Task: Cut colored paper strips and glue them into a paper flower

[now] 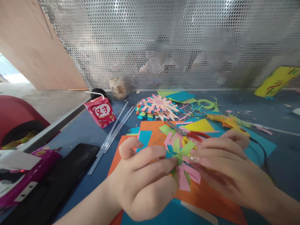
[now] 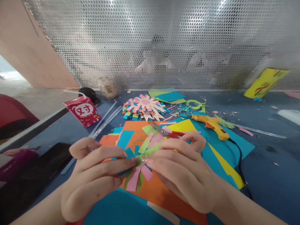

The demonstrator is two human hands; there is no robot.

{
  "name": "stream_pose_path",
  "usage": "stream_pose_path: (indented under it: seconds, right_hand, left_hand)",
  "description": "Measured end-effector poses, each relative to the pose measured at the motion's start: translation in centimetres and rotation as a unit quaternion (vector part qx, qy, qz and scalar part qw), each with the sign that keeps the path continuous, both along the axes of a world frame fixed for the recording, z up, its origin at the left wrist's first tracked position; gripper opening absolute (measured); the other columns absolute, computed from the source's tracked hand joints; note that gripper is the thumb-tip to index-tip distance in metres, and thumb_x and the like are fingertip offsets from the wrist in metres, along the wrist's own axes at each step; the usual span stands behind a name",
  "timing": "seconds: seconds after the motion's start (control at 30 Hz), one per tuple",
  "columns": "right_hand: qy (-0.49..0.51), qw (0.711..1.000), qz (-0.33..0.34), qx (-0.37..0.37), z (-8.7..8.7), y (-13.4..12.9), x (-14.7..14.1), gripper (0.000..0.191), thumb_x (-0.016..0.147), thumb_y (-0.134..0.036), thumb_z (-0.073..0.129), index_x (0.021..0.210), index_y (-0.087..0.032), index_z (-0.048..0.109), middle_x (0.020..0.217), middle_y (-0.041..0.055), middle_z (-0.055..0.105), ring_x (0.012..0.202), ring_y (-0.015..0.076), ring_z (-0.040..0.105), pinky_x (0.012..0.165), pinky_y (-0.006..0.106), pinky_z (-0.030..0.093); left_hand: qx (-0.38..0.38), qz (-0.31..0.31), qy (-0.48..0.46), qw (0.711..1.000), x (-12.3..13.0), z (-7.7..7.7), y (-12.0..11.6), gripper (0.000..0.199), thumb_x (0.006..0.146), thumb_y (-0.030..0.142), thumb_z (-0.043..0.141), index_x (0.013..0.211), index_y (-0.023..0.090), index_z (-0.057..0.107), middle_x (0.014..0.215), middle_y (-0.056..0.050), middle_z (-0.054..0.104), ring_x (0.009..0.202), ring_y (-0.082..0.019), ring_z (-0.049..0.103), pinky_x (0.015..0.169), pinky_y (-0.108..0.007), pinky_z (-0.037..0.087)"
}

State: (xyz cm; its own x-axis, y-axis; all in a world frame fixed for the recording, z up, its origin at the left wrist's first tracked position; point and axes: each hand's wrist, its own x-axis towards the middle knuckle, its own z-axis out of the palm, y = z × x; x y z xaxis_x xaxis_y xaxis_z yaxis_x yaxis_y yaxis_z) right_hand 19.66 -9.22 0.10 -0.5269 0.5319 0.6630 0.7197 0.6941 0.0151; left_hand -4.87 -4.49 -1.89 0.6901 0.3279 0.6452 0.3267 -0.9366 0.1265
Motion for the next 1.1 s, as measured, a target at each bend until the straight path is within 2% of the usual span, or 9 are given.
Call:
stream_pose_path:
  seconds: [0.17, 0.37, 0.57, 0.7, 0.8, 0.93, 1.1]
  right_hand:
    - [-0.006, 1.0, -0.007, 0.003, 0.2, 0.1, -0.3, 0.02, 0.082, -0.015, 0.056, 0.099, -0.025, 0.059, 0.084, -0.0022, 0.07, 0.089, 0.0194, 0.061, 0.078, 0.036, 0.041]
    - [-0.025, 0.999, -0.015, -0.023, 0.1, 0.0, -0.3, 0.02, 0.085, -0.016, 0.051, 0.1, -0.026, 0.058, 0.086, -0.0035, 0.071, 0.094, 0.0186, 0.06, 0.081, 0.035, 0.037]
    - [-0.025, 1.0, -0.003, -0.002, 0.3, 0.1, -0.4, 0.022, 0.082, -0.011, 0.052, 0.1, -0.023, 0.056, 0.085, -0.0017, 0.071, 0.096, 0.018, 0.06, 0.081, 0.035, 0.038]
    - [-0.017, 1.0, -0.007, -0.01, 0.1, 0.3, -0.5, 0.023, 0.082, -0.014, 0.052, 0.102, -0.026, 0.055, 0.087, -0.0025, 0.071, 0.091, 0.0175, 0.062, 0.08, 0.036, 0.041]
    - [0.009, 0.999, -0.029, -0.013, 0.2, 0.3, -0.8, 0.021, 0.082, -0.016, 0.055, 0.1, -0.026, 0.055, 0.085, -0.0026, 0.07, 0.082, 0.0173, 0.064, 0.08, 0.037, 0.041]
    - [0.032, 0.999, -0.039, 0.0, 0.8, 0.5, -1.2, 0.015, 0.082, -0.017, 0.054, 0.096, -0.024, 0.055, 0.078, -0.0009, 0.068, 0.076, 0.0172, 0.062, 0.077, 0.035, 0.043]
    - [0.065, 0.996, -0.059, 0.013, 1.3, 0.7, -1.7, 0.011, 0.087, -0.025, 0.047, 0.09, -0.025, 0.058, 0.074, 0.0005, 0.065, 0.071, 0.0167, 0.062, 0.07, 0.033, 0.045]
  left_hand:
    - [-0.001, 0.005, 0.032, 0.999, 0.2, 0.2, 0.3, 0.018, 0.082, 0.032, 0.052, 0.088, 0.037, 0.067, 0.089, 0.004, 0.073, 0.082, -0.02, 0.063, 0.091, -0.044, 0.035]
    - [0.085, -0.005, 0.026, 0.996, 0.2, 0.4, 0.2, 0.017, 0.082, 0.025, 0.052, 0.088, 0.035, 0.065, 0.094, 0.005, 0.073, 0.082, -0.019, 0.063, 0.092, -0.044, 0.033]
    - [0.013, 0.003, 0.027, 1.0, 0.2, 0.1, 0.3, 0.018, 0.08, 0.024, 0.051, 0.083, 0.035, 0.065, 0.092, 0.005, 0.073, 0.084, -0.021, 0.063, 0.093, -0.046, 0.033]
    - [0.023, -0.003, 0.018, 1.0, 0.3, 0.3, 0.4, 0.022, 0.078, 0.017, 0.054, 0.088, 0.035, 0.062, 0.093, 0.006, 0.073, 0.084, -0.02, 0.064, 0.096, -0.046, 0.027]
    - [0.021, -0.014, 0.005, 1.0, 0.7, 1.0, 0.5, 0.025, 0.074, 0.007, 0.055, 0.085, 0.029, 0.059, 0.093, 0.007, 0.073, 0.084, -0.019, 0.064, 0.094, -0.043, 0.024]
    - [-0.028, -0.008, -0.035, 0.999, 1.5, 1.9, 0.6, 0.028, 0.069, -0.003, 0.055, 0.075, 0.024, 0.051, 0.081, 0.008, 0.073, 0.077, -0.014, 0.065, 0.086, -0.037, 0.028]
    - [-0.17, -0.003, -0.142, 0.975, 2.6, 1.7, 0.3, 0.027, 0.071, 0.005, 0.062, 0.082, 0.024, 0.046, 0.075, 0.005, 0.066, 0.069, -0.012, 0.061, 0.078, -0.033, 0.039]
